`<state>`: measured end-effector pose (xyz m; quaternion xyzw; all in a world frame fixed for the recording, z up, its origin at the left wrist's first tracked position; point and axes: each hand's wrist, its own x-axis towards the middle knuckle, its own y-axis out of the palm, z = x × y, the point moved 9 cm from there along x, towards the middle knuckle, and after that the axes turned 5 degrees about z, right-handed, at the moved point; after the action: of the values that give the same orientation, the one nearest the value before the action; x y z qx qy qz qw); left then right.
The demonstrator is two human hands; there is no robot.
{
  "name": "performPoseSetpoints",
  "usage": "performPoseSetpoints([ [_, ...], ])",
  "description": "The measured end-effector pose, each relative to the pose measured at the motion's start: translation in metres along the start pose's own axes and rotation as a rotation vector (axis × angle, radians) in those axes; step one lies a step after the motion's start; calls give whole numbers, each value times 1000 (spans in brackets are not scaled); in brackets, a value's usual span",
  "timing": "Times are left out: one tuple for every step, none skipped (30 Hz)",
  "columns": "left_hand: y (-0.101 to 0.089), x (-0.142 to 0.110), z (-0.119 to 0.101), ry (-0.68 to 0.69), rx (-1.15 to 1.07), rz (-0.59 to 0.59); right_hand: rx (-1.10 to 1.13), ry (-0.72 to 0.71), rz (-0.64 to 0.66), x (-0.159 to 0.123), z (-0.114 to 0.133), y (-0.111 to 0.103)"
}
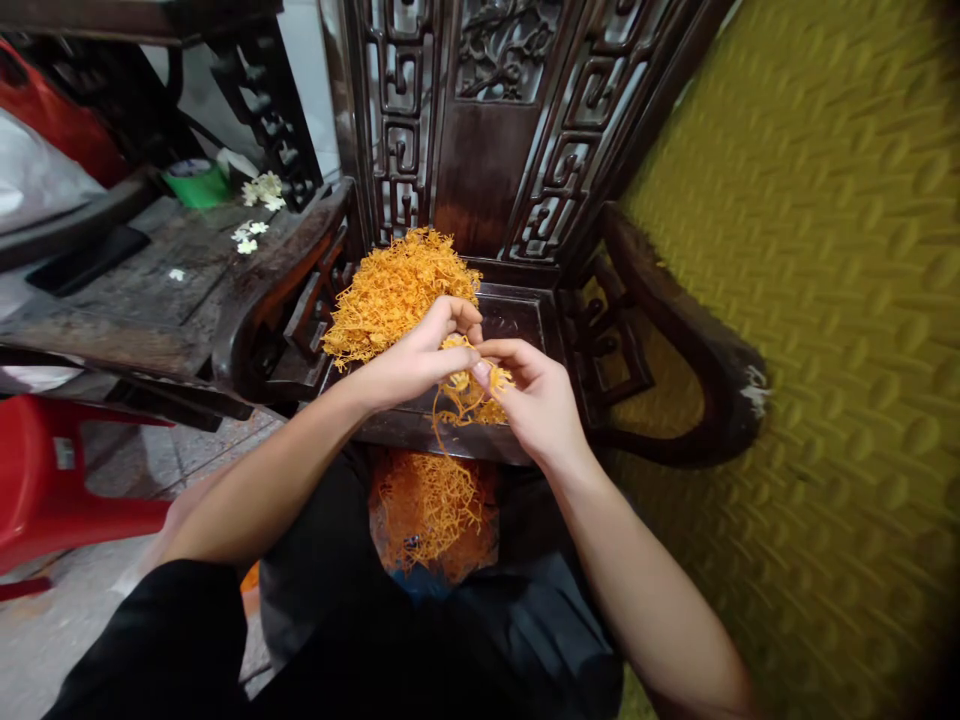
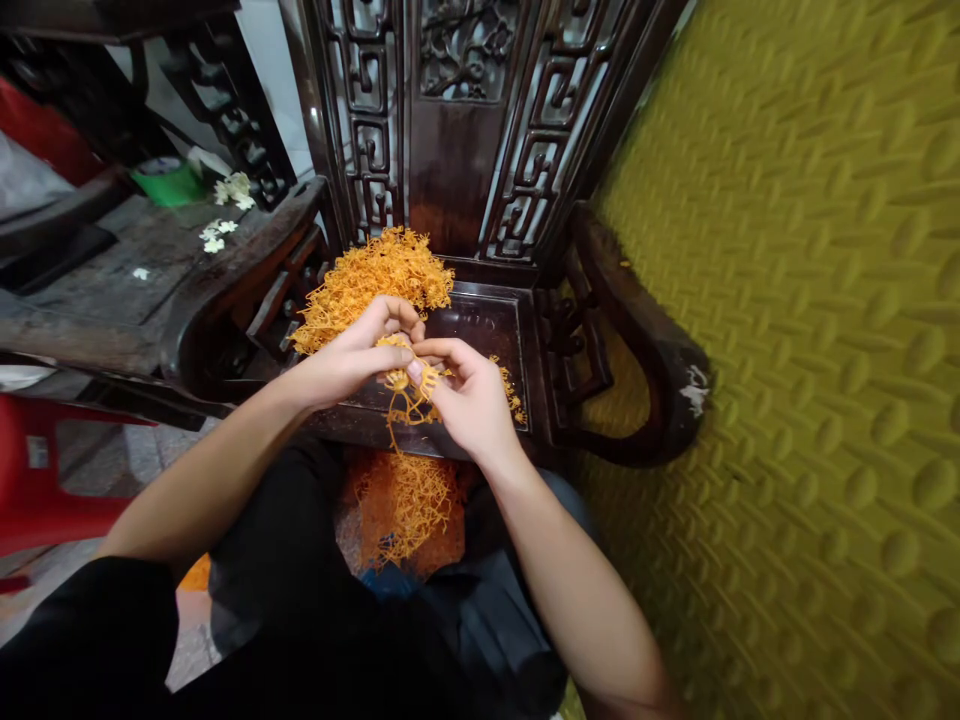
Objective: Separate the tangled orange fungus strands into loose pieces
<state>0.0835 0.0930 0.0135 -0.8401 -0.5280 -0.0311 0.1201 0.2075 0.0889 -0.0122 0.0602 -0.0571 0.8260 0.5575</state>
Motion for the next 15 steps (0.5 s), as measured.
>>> performPoseSetpoints([
  [0,0,-3,14,34,1,-19,-10,-12,0,2,-3],
  [-1,0,-4,22,57,-9,-29,-12,-36,-1,2,-7],
  [-4,0,-4,20,65,-32,-31,-7,-70,-2,2,-13],
  [-7,0,-3,10,58,-62,-24,1,-108,-2,1,-19],
  [-11,0,0,-5,39,-92,-14,11,-141,-3,0,-25],
  [-14,0,3,-22,16,-115,-6,22,-162,-4,-2,-29],
  [-15,1,5,-34,-3,-126,-7,29,-170,-5,-2,-30],
  [-15,1,7,-40,-15,-127,-24,30,-164,-5,-2,-31],
  [-14,2,9,-38,-22,-120,-55,23,-151,-5,-1,-29],
  [-12,2,9,-32,-23,-111,-95,9,-135,-5,2,-27],
  [-11,2,8,-26,-18,-104,-140,-14,-119,-4,5,-25],
  [-9,1,7,-18,-8,-91,-182,-39,-105,-4,9,-23],
  [-8,1,4,-2,10,-76,-214,-59,-93,-4,12,-21],
  [-7,0,1,19,39,-57,-232,-69,-82,-4,14,-20],
  [-6,-1,-4,44,83,-33,-235,-68,-74,-4,14,-20],
])
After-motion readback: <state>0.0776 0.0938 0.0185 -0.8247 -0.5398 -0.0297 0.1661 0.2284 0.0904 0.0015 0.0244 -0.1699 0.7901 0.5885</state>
